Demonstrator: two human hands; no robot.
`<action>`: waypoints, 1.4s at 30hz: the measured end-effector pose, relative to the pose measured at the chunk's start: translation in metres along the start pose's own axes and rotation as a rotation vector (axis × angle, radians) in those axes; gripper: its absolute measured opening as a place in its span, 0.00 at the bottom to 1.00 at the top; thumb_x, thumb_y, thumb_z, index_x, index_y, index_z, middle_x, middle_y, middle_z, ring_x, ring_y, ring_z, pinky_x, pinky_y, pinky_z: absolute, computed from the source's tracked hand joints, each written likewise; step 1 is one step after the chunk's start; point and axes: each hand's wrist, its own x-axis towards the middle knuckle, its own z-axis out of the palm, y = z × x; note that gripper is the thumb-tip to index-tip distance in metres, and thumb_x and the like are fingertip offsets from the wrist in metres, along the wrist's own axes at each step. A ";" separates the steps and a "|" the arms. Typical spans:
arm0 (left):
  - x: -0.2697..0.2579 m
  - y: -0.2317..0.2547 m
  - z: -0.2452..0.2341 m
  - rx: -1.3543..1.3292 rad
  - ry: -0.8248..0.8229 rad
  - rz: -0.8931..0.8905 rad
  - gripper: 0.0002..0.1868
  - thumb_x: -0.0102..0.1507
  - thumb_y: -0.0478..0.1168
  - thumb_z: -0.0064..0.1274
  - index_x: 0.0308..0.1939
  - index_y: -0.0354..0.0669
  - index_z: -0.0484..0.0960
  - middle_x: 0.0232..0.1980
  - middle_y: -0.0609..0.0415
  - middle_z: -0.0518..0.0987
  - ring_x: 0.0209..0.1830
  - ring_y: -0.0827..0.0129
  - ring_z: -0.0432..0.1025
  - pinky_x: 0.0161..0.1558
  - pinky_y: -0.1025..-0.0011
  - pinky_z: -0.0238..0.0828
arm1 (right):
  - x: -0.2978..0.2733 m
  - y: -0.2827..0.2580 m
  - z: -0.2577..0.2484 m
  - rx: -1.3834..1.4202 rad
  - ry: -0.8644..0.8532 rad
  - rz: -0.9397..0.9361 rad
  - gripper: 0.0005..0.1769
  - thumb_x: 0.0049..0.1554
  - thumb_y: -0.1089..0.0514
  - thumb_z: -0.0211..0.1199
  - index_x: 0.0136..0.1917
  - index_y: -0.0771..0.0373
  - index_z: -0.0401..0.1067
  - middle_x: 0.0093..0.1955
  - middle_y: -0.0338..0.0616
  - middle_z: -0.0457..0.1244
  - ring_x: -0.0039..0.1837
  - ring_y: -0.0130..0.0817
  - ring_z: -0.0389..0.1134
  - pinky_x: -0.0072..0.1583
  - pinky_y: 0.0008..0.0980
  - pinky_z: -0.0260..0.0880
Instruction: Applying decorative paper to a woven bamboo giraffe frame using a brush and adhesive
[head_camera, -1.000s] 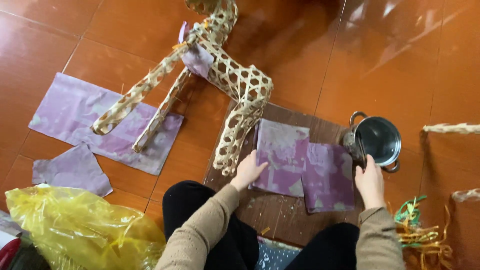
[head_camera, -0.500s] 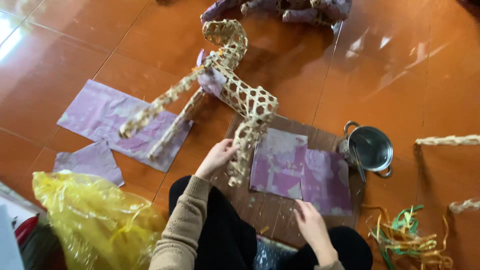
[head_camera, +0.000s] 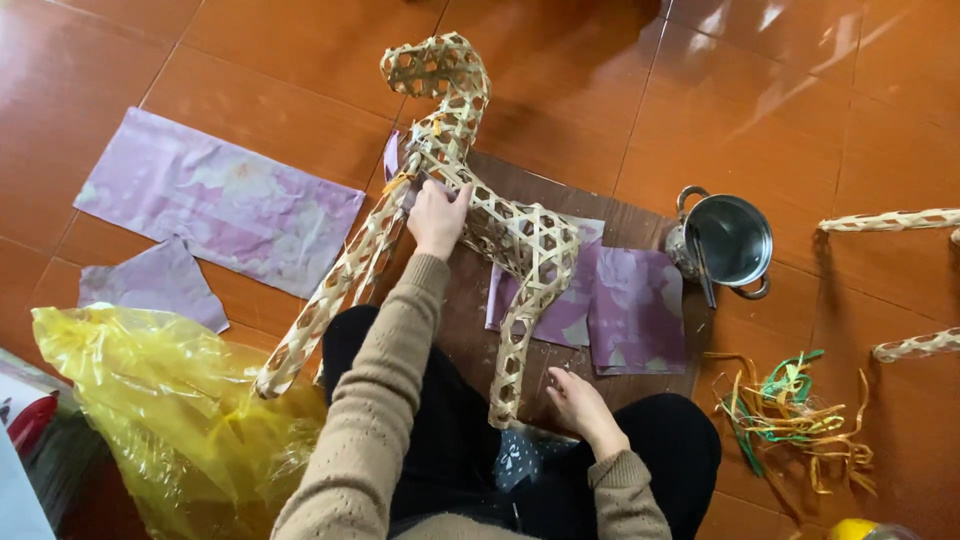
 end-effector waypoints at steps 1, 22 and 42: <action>0.008 -0.003 0.010 0.040 0.038 -0.008 0.26 0.55 0.70 0.53 0.34 0.56 0.69 0.43 0.53 0.78 0.48 0.50 0.76 0.51 0.53 0.72 | 0.000 0.000 -0.001 0.007 -0.011 0.021 0.24 0.58 0.47 0.55 0.67 0.49 0.63 0.48 0.52 0.66 0.52 0.58 0.70 0.52 0.53 0.71; -0.021 -0.141 0.061 -1.187 0.111 -0.616 0.19 0.61 0.50 0.54 0.50 0.44 0.71 0.39 0.46 0.77 0.30 0.63 0.76 0.29 0.73 0.76 | 0.001 0.005 0.003 0.045 0.016 -0.029 0.25 0.59 0.48 0.56 0.68 0.56 0.63 0.51 0.61 0.66 0.55 0.61 0.69 0.58 0.54 0.69; -0.133 -0.112 -0.019 -0.472 -0.100 0.196 0.07 0.68 0.34 0.41 0.46 0.51 0.73 0.35 0.56 0.72 0.25 0.76 0.64 0.24 0.83 0.59 | -0.222 0.214 0.084 0.393 1.150 1.041 0.11 0.53 0.52 0.67 0.34 0.58 0.72 0.34 0.48 0.67 0.40 0.51 0.68 0.44 0.47 0.64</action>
